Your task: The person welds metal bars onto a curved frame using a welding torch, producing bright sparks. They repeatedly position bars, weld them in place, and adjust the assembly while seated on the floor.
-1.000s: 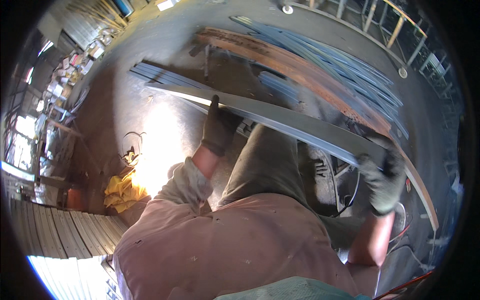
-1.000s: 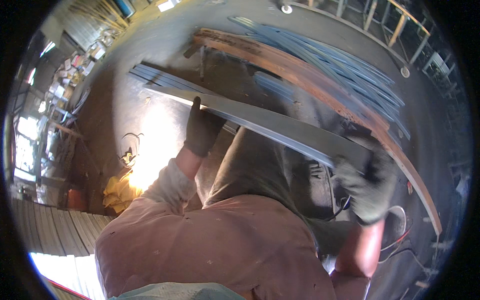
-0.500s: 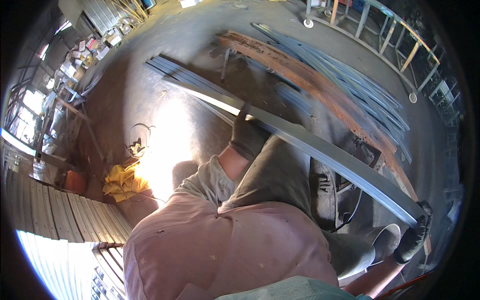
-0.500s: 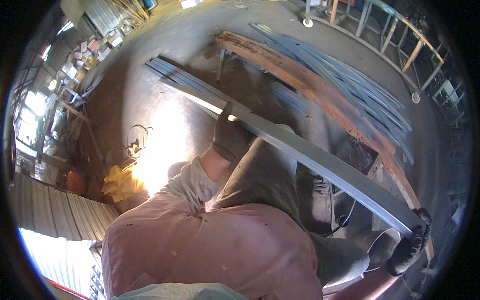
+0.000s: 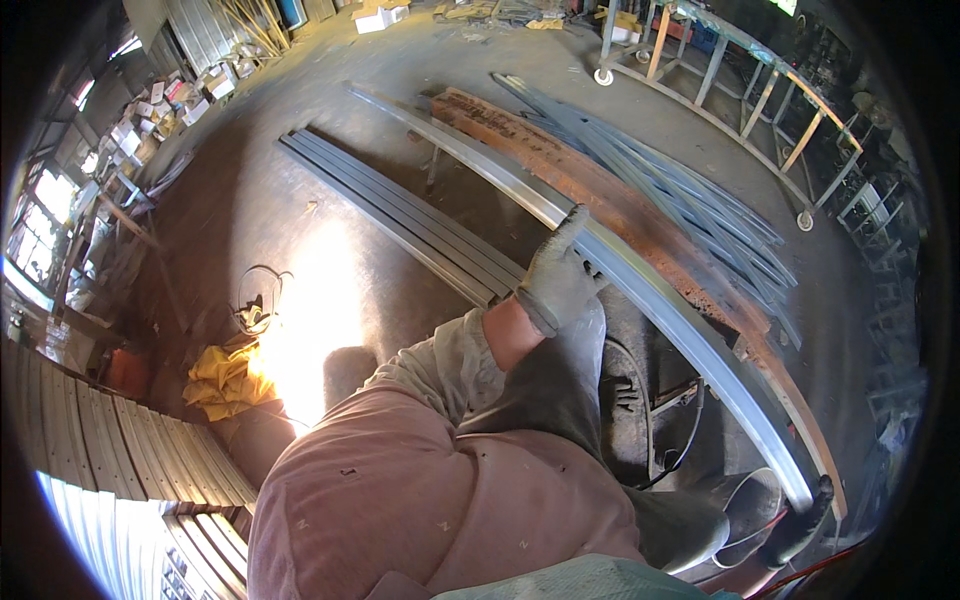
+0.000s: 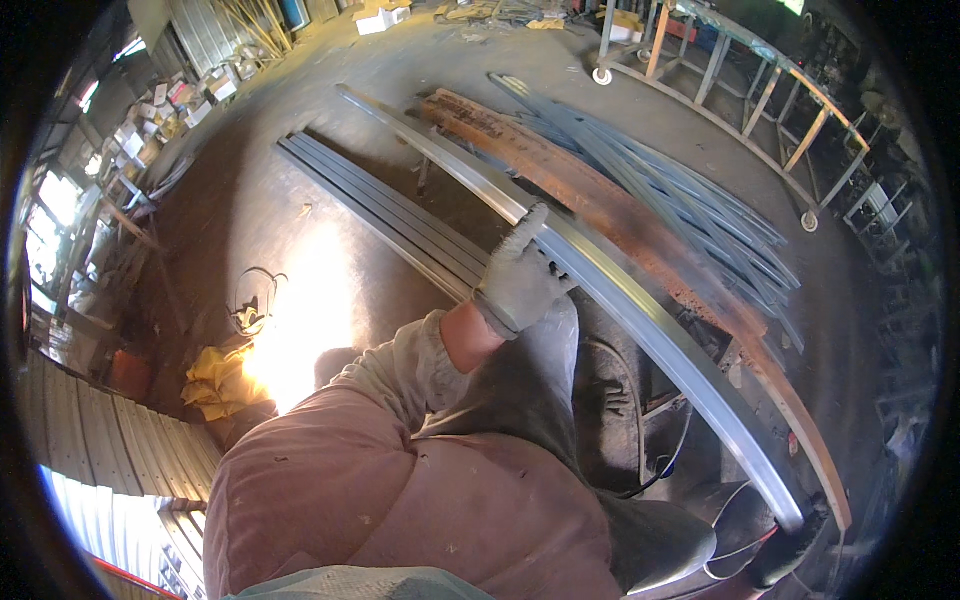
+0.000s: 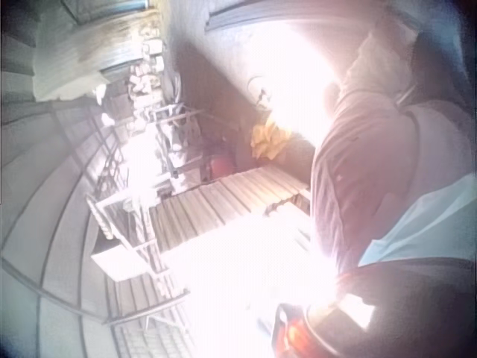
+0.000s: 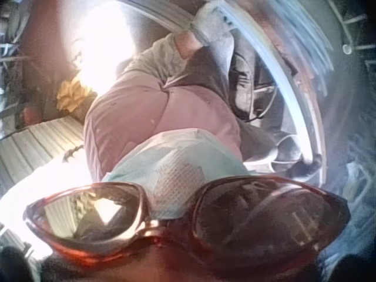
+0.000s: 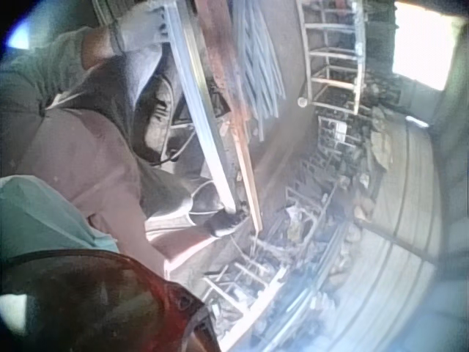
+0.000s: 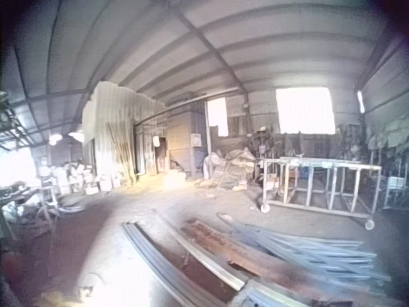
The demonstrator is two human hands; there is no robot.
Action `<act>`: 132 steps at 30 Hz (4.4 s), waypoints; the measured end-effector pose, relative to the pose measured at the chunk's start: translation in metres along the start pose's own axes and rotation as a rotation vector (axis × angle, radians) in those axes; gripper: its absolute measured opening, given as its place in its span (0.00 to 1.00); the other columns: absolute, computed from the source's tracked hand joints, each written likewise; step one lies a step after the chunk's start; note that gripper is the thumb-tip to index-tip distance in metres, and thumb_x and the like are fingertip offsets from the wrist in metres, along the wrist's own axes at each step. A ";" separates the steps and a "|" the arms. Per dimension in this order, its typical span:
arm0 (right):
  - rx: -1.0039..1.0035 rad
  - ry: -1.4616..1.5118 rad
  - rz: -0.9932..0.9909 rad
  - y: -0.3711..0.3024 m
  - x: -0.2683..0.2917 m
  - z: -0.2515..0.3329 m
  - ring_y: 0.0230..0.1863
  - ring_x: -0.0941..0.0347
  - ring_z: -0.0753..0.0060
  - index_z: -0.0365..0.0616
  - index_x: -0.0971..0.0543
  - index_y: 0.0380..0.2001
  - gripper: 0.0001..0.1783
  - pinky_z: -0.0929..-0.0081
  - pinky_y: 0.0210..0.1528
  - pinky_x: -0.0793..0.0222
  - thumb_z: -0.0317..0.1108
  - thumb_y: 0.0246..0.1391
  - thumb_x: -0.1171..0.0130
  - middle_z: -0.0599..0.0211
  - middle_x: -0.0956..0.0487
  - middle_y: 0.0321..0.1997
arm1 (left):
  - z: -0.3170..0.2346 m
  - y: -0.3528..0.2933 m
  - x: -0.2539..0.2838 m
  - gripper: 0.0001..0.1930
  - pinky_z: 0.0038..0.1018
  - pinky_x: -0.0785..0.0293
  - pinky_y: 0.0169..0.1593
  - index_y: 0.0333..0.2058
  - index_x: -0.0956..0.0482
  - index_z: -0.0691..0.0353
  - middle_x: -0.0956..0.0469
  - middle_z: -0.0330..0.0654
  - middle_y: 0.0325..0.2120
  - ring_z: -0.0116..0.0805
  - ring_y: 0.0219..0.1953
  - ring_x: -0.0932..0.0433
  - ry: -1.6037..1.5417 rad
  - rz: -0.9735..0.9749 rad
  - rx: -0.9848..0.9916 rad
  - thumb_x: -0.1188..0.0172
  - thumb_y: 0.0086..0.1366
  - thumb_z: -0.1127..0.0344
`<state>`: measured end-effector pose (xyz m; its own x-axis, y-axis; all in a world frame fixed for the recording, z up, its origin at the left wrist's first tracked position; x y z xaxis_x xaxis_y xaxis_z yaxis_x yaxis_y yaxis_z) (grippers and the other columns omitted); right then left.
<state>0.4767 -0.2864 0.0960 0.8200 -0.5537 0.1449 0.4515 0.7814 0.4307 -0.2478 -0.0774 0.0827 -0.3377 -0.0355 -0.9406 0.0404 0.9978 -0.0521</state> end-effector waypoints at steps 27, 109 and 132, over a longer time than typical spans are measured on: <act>-0.144 -0.250 0.019 -0.029 0.047 -0.041 0.75 0.24 0.51 0.38 0.40 0.90 0.58 0.55 0.76 0.24 0.17 0.57 0.31 0.48 0.25 0.80 | 0.106 0.078 0.013 0.44 0.62 0.35 0.81 0.81 0.29 0.45 0.27 0.47 0.75 0.58 0.76 0.27 0.498 -0.158 0.267 0.21 0.74 0.39; 0.380 -0.581 0.823 0.132 -0.573 -0.040 0.72 0.18 0.33 0.38 0.22 0.75 0.40 0.46 0.76 0.23 0.43 0.67 0.19 0.41 0.16 0.72 | -0.100 0.417 0.226 0.34 0.52 0.11 0.55 0.74 0.23 0.46 0.10 0.56 0.52 0.54 0.50 0.08 2.656 0.174 0.296 0.29 0.69 0.62; 0.424 -1.208 0.830 0.134 -0.684 -0.132 0.89 0.39 0.40 0.41 0.37 0.87 0.49 0.33 0.89 0.50 0.59 0.76 0.37 0.46 0.34 0.90 | -0.128 0.388 0.183 0.56 0.49 0.22 0.74 0.63 0.11 0.69 0.14 0.66 0.65 0.61 0.72 0.17 2.122 -0.566 0.147 0.40 0.69 0.13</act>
<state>0.0233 0.2352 -0.0628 -0.0808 -0.0744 0.9939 -0.2805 0.9586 0.0489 -0.4140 0.3102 -0.0668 -0.5657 -0.0401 0.8237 -0.3888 0.8938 -0.2236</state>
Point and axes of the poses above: each hand's wrist, its own y-axis towards the middle knuckle, its own x-axis out of the back of the hand, z = x × y, the point moved 8 cm from there along y, towards the middle knuckle
